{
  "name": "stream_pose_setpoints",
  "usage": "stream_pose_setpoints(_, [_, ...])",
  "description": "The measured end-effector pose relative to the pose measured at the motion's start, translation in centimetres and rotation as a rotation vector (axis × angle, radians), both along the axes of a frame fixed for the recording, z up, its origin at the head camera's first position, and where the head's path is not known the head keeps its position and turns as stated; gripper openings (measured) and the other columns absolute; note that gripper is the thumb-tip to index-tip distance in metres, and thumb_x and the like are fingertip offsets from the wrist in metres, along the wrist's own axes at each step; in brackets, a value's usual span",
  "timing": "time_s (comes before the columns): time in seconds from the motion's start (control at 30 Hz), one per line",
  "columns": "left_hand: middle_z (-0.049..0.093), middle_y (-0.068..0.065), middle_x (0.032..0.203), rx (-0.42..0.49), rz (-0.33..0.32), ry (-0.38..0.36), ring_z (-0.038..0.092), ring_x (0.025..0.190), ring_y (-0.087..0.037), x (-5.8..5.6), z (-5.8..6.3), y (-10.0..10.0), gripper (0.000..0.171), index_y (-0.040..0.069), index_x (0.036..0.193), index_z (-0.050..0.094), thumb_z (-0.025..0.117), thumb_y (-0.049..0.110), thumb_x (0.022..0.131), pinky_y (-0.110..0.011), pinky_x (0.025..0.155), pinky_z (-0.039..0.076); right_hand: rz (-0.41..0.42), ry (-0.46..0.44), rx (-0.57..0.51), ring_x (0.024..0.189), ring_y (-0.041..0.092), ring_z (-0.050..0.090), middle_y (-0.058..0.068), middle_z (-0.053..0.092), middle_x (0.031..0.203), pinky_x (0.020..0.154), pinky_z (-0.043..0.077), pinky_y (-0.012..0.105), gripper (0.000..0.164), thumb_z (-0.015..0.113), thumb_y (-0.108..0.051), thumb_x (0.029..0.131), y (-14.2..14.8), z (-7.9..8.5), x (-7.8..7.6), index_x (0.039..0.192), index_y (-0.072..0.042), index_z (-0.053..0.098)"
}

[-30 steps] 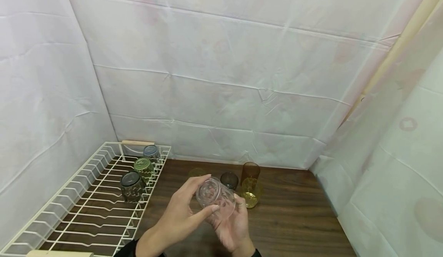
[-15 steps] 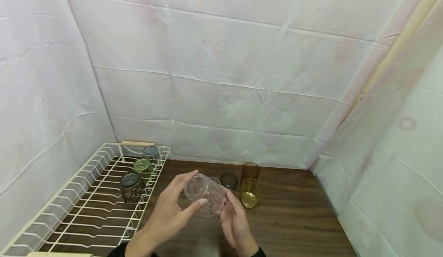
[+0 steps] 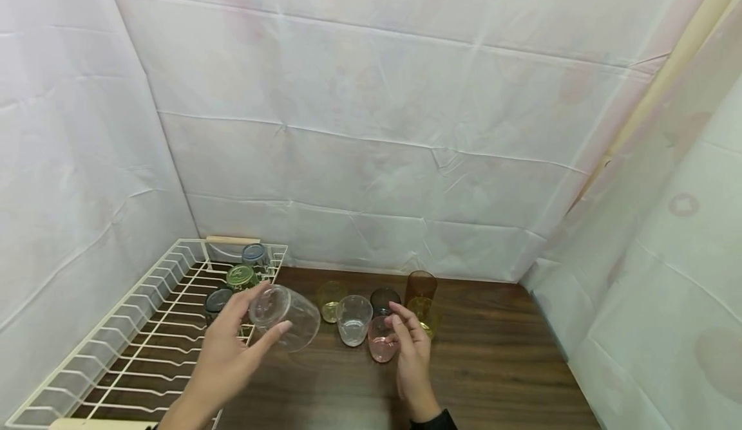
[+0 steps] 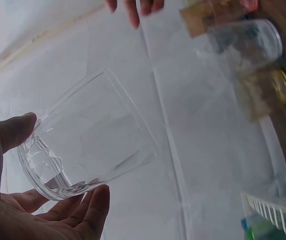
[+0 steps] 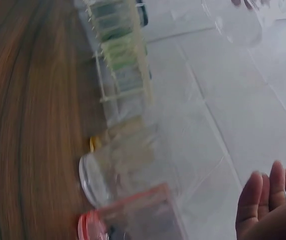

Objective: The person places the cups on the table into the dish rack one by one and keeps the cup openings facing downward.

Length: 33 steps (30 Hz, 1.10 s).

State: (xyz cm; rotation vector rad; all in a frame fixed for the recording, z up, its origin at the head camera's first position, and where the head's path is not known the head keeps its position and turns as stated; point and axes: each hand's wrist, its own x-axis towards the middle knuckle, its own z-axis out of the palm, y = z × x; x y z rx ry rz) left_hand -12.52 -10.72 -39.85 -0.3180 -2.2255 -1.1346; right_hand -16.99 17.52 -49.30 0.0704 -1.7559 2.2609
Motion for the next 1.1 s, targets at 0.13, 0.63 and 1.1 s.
stream_pose_setpoints(0.13, [0.071, -0.007, 0.132, -0.014, 0.096, -0.037, 0.070, 0.110, -0.019, 0.3, -0.2, -2.5, 0.075, 0.013, 0.149, 0.061, 0.095, 0.020, 0.081, -0.014, 0.092, 0.050, -0.117, 0.009, 0.045, 0.087, 0.004, 0.062, -0.007, 0.066, 0.092, 0.070, 0.054, 0.021, 0.032, 0.056, -0.011, 0.111, 0.1, -0.6, -0.4, 0.130, 0.014, 0.062])
stream_pose_setpoints(0.63, [0.066, -0.028, 0.132, -0.169, 0.275, -0.191, 0.066, 0.118, -0.048, 1.1, -2.9, -10.4, 0.076, -0.001, 0.147, 0.058, 0.091, 0.026, 0.085, -0.058, 0.091, 0.051, -0.337, 0.045, 0.229, 0.073, 0.009, 0.056, -0.001, 0.066, 0.091, 0.062, 0.048, 0.019, 0.019, 0.060, -0.005, 0.108, 1.7, -2.3, -0.8, 0.117, 0.007, 0.071])
stream_pose_setpoints(1.1, [0.060, -0.037, 0.136, -0.310, 0.243, -0.435, 0.063, 0.121, -0.056, 0.6, -3.2, -11.3, 0.079, -0.007, 0.151, 0.050, 0.082, 0.037, 0.094, -0.070, 0.096, 0.051, -0.306, 0.018, 0.149, 0.075, 0.003, 0.053, -0.008, 0.063, 0.093, 0.064, 0.048, 0.017, 0.024, 0.057, -0.009, 0.111, 2.0, -1.9, -0.6, 0.123, 0.010, 0.067])
